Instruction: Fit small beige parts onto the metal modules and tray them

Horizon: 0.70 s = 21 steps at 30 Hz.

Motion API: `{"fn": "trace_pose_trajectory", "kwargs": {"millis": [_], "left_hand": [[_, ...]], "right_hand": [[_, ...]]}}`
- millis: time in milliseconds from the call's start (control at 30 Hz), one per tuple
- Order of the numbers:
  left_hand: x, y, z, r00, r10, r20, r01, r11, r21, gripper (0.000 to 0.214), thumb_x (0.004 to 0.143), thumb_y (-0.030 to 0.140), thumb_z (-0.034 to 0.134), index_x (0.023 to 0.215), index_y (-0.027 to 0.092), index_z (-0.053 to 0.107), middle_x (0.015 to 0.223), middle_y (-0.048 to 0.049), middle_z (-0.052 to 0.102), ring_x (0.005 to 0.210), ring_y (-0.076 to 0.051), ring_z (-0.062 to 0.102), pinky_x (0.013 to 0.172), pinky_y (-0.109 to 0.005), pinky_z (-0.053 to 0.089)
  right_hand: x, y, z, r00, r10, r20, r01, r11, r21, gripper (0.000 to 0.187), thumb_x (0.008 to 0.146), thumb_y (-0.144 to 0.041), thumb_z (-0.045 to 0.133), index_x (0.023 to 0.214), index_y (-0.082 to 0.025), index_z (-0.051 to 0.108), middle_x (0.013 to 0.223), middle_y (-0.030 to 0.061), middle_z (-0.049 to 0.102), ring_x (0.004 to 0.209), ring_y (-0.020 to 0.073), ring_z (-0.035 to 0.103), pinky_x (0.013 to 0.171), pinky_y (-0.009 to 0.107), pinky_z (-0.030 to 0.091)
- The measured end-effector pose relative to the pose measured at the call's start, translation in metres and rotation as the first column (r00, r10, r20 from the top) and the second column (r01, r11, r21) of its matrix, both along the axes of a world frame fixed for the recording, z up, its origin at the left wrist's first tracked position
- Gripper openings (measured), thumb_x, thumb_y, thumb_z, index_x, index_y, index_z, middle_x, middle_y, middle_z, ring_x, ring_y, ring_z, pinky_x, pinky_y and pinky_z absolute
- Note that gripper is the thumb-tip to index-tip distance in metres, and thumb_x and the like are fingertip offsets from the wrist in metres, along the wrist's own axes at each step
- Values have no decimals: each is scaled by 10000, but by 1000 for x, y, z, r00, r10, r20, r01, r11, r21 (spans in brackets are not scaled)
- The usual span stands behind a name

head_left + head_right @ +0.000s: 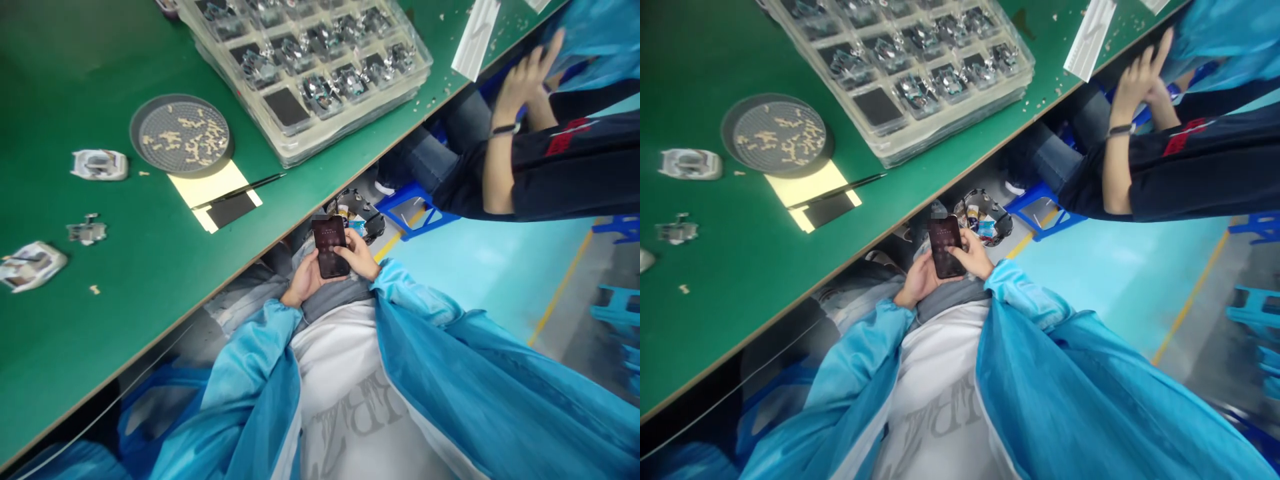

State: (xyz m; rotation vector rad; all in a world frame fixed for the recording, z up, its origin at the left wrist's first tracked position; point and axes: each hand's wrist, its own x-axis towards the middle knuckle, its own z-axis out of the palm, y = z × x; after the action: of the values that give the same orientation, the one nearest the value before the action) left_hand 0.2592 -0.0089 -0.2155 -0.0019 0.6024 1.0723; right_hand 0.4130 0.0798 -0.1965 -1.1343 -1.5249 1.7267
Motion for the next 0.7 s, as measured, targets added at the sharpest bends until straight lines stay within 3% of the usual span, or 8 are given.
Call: {"fn": "trace_pose_trajectory", "kwargs": {"millis": [233,700], "left_hand": [[0,-2,1,997,57,-45,-56,998,24,512,922,247,569,1434,263,557,1360,-102,695,1284,-355,653,1120,-633,495],[1,-2,2,990,15,-138,-9,999,41,672,786,217,667,1442,268,532,1359,-73,691,1299,-389,635,1050,-625,561]], "right_hand": [[1,1,3,999,15,-30,-16,999,-33,316,768,-380,660,1045,-274,549,921,-11,651,918,225,640,857,371,520],[2,-1,0,992,-15,-124,4,996,-89,298,790,-319,673,1063,-258,573,949,-5,711,948,232,673,906,392,543]]}}
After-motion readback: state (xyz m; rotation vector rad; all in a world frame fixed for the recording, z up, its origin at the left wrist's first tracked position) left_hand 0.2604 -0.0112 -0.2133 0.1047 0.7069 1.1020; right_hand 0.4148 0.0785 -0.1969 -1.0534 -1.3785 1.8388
